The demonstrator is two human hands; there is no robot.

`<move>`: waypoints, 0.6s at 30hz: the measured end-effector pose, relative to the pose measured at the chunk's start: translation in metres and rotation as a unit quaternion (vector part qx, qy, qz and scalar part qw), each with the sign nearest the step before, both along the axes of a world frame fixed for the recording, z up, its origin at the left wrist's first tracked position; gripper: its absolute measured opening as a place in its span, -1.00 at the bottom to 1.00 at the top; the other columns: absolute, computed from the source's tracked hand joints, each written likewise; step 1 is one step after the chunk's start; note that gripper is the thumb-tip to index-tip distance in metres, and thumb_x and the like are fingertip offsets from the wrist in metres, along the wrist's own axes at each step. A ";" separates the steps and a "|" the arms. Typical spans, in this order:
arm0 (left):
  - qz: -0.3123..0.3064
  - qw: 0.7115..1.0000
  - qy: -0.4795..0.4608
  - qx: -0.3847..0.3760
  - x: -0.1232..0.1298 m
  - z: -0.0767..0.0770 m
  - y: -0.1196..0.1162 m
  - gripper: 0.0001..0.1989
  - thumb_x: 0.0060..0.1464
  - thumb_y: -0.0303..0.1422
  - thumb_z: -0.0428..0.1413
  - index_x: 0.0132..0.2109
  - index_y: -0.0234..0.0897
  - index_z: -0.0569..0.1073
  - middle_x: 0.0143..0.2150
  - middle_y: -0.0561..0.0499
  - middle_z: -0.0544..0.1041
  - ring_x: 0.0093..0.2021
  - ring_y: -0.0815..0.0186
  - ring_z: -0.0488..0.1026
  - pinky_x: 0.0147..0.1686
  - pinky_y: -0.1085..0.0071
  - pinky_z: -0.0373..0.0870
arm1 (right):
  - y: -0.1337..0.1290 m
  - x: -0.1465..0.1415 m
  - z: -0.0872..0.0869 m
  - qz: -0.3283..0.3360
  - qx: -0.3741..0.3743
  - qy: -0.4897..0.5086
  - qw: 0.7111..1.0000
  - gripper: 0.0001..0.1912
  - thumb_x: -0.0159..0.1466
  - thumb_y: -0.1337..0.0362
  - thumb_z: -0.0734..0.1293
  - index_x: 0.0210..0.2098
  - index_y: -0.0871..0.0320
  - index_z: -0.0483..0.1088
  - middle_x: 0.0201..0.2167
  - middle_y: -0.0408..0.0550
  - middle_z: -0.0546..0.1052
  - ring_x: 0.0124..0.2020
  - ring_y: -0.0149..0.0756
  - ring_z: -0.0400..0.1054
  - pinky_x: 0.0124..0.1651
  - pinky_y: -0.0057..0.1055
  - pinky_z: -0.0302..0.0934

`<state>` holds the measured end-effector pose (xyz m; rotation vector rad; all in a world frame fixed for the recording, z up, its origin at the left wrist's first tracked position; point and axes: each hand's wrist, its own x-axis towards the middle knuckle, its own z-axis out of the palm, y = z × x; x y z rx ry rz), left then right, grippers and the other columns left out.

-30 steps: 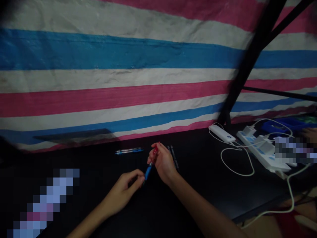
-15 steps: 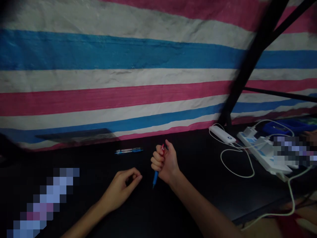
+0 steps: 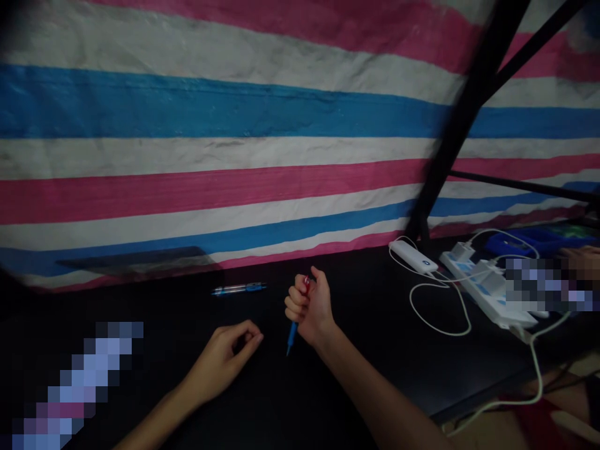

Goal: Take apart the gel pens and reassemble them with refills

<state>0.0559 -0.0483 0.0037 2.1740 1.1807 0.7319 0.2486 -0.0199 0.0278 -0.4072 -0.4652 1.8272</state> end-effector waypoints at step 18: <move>-0.004 1.000 0.007 0.002 0.000 0.001 0.000 -0.75 0.17 -0.28 -0.08 -0.40 -0.26 0.39 -0.55 0.11 0.32 -0.52 0.41 0.25 -0.48 0.50 0.12 | 0.002 0.001 -0.005 0.005 0.015 0.002 1.000 -0.56 0.21 -0.01 0.13 -0.64 0.13 0.02 -0.80 -0.33 -0.07 -0.75 -0.54 -0.32 -0.72 -0.55 -0.37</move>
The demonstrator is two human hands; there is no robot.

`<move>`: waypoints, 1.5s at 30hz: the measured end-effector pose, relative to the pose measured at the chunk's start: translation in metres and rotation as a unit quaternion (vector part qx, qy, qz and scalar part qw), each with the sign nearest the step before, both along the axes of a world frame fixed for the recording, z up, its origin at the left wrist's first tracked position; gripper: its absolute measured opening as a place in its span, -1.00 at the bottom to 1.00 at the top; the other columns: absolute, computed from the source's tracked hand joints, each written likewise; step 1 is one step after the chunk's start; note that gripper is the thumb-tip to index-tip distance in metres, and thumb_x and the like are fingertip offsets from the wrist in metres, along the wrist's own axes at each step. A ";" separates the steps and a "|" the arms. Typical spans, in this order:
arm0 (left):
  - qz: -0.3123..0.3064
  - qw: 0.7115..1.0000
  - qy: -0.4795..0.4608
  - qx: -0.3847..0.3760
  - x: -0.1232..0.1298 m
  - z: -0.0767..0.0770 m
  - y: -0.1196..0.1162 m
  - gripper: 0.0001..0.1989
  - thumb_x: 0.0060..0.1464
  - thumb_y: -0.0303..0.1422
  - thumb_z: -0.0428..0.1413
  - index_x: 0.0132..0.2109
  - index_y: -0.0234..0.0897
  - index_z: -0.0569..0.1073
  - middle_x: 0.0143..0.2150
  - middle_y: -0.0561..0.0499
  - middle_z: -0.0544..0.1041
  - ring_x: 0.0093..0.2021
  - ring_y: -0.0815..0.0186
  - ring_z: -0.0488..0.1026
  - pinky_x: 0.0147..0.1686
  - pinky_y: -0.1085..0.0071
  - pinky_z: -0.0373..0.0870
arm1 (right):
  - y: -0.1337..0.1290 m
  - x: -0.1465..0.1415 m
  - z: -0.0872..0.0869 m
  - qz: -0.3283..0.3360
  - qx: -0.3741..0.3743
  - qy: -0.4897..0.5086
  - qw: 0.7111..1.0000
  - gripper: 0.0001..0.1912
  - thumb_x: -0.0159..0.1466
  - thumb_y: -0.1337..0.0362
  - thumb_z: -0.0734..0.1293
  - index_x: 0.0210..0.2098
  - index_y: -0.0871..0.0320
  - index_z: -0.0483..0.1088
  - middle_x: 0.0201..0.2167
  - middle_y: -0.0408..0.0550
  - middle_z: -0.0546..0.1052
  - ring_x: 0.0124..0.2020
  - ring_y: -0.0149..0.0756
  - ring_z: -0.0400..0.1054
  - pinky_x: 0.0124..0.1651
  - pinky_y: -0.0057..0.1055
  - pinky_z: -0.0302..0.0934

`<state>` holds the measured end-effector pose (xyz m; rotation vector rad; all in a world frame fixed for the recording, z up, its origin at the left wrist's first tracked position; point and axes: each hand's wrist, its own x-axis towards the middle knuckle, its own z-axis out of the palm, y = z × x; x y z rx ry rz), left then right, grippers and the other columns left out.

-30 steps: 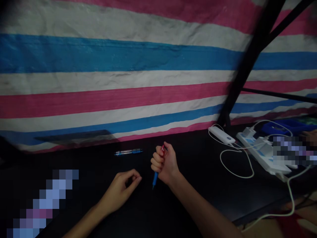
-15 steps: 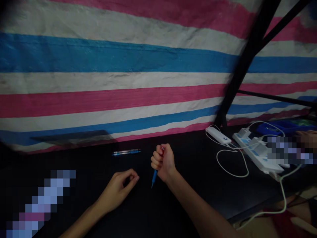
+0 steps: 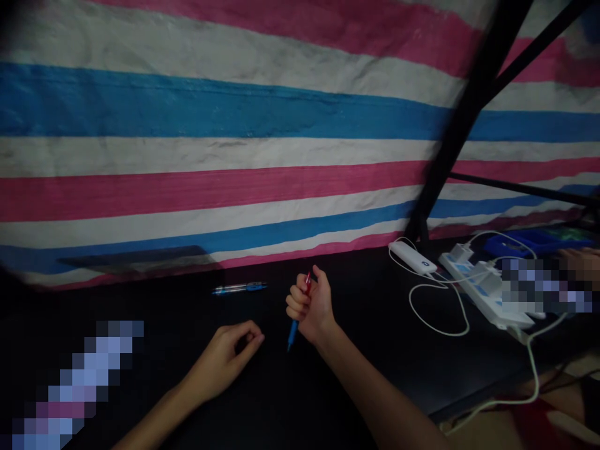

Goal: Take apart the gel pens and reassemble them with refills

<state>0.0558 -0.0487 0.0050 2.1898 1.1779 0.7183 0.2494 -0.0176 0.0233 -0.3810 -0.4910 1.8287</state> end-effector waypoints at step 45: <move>0.132 0.960 0.126 0.210 -0.051 -0.018 0.043 -0.58 0.12 -0.26 -0.03 0.14 -0.18 0.26 0.22 -0.10 0.17 0.21 0.03 0.10 0.12 0.04 0.16 | 0.043 0.057 -0.013 -0.303 0.027 -0.420 0.855 -0.80 0.02 0.30 0.32 -0.33 0.20 0.42 -0.53 -0.13 0.40 -0.57 -0.41 0.31 -0.56 -0.47 0.26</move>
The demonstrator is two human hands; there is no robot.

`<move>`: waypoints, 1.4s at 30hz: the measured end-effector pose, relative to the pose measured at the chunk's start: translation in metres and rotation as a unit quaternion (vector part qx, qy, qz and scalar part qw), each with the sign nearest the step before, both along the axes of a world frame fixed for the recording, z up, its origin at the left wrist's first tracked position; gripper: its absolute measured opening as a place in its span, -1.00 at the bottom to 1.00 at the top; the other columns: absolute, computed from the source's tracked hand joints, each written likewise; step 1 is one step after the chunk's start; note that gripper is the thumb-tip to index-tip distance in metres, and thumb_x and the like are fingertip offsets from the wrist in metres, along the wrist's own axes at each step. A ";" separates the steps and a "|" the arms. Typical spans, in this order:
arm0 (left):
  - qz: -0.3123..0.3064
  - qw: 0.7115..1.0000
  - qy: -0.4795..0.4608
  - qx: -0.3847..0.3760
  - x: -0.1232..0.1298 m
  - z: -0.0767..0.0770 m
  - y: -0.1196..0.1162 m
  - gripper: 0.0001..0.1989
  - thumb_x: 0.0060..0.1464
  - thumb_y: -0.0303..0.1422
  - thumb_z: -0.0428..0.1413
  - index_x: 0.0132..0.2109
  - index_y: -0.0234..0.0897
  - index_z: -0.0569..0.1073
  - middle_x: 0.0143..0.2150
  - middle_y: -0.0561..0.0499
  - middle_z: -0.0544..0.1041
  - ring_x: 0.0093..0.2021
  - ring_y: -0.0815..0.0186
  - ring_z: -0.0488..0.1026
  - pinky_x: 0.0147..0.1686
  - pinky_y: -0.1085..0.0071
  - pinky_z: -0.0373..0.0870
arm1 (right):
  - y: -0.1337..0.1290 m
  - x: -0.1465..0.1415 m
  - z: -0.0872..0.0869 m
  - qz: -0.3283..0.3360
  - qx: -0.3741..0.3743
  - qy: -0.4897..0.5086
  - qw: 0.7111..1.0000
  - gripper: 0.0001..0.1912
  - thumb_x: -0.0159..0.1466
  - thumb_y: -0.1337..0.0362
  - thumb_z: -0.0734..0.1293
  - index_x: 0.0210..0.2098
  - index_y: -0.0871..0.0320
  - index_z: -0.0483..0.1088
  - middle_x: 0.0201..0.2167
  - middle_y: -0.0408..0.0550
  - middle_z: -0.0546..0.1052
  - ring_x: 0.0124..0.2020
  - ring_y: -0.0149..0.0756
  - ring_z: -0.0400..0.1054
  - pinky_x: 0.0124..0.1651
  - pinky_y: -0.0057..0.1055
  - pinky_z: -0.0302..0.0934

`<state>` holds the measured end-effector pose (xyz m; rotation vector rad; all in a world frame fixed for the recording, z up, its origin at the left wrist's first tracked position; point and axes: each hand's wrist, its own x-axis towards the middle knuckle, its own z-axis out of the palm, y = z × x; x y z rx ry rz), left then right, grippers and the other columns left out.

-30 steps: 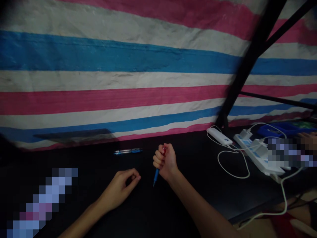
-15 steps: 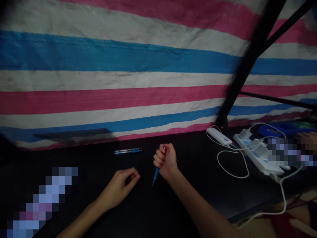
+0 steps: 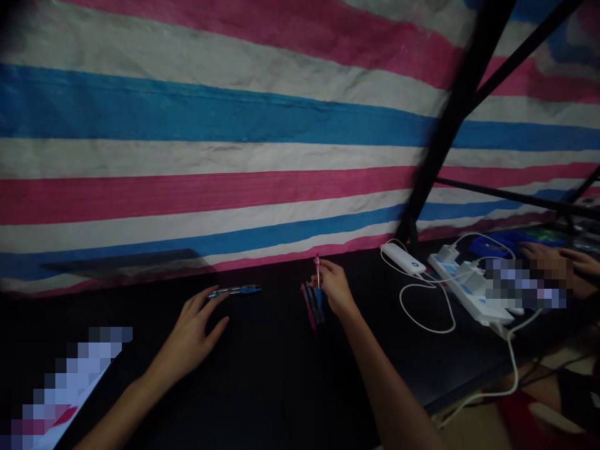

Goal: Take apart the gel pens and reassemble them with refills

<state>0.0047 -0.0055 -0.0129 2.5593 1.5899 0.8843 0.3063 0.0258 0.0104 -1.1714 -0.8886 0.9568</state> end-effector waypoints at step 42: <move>0.002 0.973 -0.180 -0.141 -0.007 0.011 0.005 -0.74 0.10 -0.24 -0.02 -0.11 -0.20 0.44 -0.12 -0.05 0.49 -0.13 0.17 0.43 -0.16 0.29 0.28 | -0.002 0.015 -0.014 -0.030 -0.128 -0.544 0.829 -0.74 0.14 0.16 0.31 -0.24 0.15 0.50 -0.42 -0.02 0.54 -0.33 -0.21 0.43 -0.31 -0.43 0.19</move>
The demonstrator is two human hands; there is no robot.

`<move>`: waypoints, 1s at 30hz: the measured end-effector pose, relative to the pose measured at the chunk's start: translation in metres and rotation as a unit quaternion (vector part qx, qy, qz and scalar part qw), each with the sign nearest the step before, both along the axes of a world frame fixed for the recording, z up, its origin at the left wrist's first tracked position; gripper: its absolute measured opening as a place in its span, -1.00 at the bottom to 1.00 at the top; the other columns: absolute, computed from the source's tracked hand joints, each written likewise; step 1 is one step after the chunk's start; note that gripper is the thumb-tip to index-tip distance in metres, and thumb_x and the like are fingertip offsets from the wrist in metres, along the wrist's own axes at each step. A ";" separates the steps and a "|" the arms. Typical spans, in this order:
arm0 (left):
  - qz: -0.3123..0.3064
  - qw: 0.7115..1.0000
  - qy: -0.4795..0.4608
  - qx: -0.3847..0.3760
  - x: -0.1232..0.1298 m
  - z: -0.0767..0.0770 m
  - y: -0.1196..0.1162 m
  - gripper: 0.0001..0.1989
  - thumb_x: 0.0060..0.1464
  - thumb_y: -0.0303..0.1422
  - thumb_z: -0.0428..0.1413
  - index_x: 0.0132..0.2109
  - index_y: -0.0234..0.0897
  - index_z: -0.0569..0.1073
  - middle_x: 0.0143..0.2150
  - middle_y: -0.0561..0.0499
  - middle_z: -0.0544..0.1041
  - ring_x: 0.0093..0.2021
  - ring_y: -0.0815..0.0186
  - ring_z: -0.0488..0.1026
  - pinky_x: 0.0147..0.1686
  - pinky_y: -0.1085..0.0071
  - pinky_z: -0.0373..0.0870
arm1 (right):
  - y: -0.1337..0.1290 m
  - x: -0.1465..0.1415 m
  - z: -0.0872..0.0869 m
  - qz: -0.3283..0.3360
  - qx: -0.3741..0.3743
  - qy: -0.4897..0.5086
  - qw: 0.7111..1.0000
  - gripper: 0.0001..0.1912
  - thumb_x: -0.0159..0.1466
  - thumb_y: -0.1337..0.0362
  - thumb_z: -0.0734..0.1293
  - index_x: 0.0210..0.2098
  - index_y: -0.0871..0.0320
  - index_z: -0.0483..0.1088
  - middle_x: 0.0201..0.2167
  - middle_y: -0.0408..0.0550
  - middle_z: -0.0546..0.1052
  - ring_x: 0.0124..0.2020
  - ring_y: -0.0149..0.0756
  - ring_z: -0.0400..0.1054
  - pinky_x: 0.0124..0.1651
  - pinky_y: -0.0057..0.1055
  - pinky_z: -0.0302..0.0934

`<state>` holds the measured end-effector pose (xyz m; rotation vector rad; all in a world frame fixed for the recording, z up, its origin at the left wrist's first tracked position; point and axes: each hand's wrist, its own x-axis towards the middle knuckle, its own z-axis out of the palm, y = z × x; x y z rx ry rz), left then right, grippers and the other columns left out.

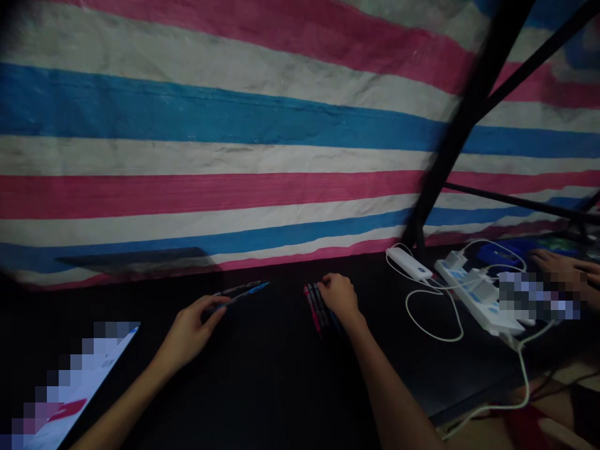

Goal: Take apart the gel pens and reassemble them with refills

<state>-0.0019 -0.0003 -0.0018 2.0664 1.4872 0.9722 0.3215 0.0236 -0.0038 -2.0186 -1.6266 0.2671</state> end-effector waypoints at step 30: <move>0.031 0.920 -0.341 -0.190 0.021 0.001 -0.013 -0.59 -0.06 -0.17 0.17 -0.07 -0.27 0.50 -0.34 -0.01 0.44 -0.35 0.35 0.30 -0.34 0.44 0.20 | -0.004 -0.006 -0.003 0.042 -0.057 -0.071 0.995 -0.72 0.14 0.40 0.25 -0.16 0.11 0.44 -0.35 -0.01 0.53 -0.31 -0.24 0.40 -0.32 -0.46 0.10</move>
